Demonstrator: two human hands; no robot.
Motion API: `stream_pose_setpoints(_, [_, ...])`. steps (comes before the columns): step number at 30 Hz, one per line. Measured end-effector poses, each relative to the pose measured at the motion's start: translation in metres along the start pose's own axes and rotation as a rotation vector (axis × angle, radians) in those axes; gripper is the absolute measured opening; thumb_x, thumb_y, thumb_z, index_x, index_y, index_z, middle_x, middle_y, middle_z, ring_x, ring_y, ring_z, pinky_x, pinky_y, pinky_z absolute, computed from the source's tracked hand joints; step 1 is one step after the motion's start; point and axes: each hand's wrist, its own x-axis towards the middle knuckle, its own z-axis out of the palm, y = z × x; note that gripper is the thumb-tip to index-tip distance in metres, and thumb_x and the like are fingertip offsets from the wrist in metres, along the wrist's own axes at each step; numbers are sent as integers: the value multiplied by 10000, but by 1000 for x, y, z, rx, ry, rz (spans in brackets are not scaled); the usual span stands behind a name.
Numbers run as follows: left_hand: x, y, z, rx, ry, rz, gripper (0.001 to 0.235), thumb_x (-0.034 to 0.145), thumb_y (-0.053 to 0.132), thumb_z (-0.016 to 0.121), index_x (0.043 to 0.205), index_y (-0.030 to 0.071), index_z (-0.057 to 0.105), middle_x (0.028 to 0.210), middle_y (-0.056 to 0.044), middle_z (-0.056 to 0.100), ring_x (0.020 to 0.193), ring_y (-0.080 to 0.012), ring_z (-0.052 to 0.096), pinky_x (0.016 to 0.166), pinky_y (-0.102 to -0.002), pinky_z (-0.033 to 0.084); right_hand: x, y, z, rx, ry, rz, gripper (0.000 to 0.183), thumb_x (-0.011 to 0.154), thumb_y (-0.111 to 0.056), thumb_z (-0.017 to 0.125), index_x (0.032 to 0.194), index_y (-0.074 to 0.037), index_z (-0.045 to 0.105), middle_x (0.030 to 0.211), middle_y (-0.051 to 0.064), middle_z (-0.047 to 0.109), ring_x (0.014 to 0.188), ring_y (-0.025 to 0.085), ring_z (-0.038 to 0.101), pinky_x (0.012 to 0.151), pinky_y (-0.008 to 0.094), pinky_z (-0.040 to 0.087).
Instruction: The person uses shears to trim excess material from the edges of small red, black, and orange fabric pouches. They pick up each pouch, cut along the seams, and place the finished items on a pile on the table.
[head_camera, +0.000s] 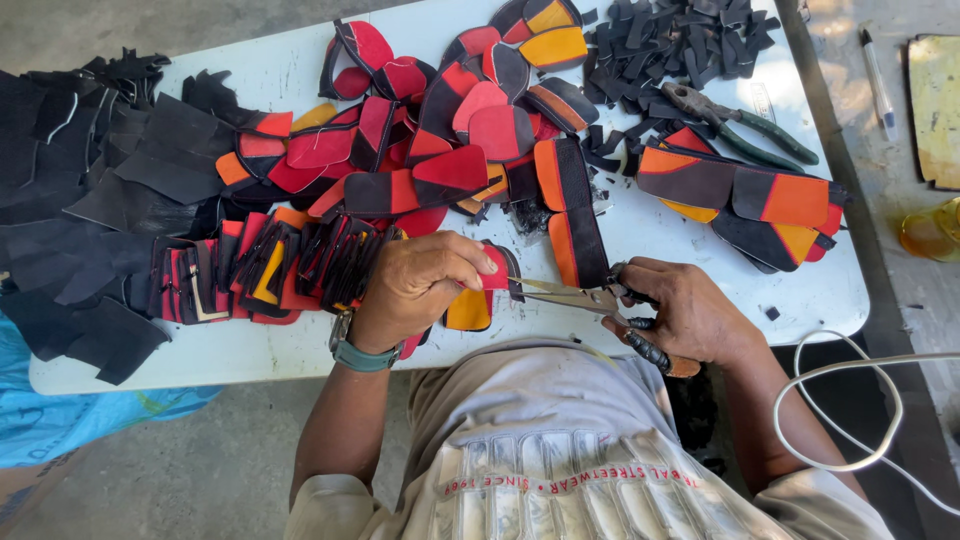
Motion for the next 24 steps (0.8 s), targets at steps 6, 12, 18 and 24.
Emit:
stream_pose_setpoints(6, [-3, -3, -1, 28, 15, -23, 225, 816, -177, 641, 893, 33, 630, 1026, -82, 733, 966, -210, 754, 826, -308, 616, -2, 5, 8, 17, -1, 170, 263, 727, -170, 797, 921, -20, 704, 807, 139, 696, 709, 331, 678, 617, 411, 531])
stream_pose_setpoints(12, [19, 22, -7, 294, 10, 20, 212, 822, -113, 719, 942, 47, 649, 998, -53, 728, 939, -251, 717, 806, -354, 588, -4, 20, 14, -6, -72, 327, 321, 689, -136, 801, 983, -40, 716, 766, 168, 688, 725, 357, 648, 657, 435, 533])
stream_pose_setpoints(18, [66, 69, -8, 437, -53, 266, 223, 863, -73, 742, 1036, 46, 666, 1070, -71, 715, 966, -267, 714, 788, -358, 590, 2, 20, 49, -221, -220, 198, 286, 664, -220, 774, 885, -61, 687, 848, 160, 716, 839, 393, 678, 724, 486, 532])
stream_pose_setpoints(24, [121, -2, 95, -462, 247, -44, 218, 928, 47, 745, 911, 54, 528, 931, 7, 616, 881, -26, 615, 696, -244, 626, 11, -1, 47, -293, -328, 368, 233, 722, -252, 732, 905, -112, 696, 845, 136, 720, 841, 360, 692, 732, 472, 543])
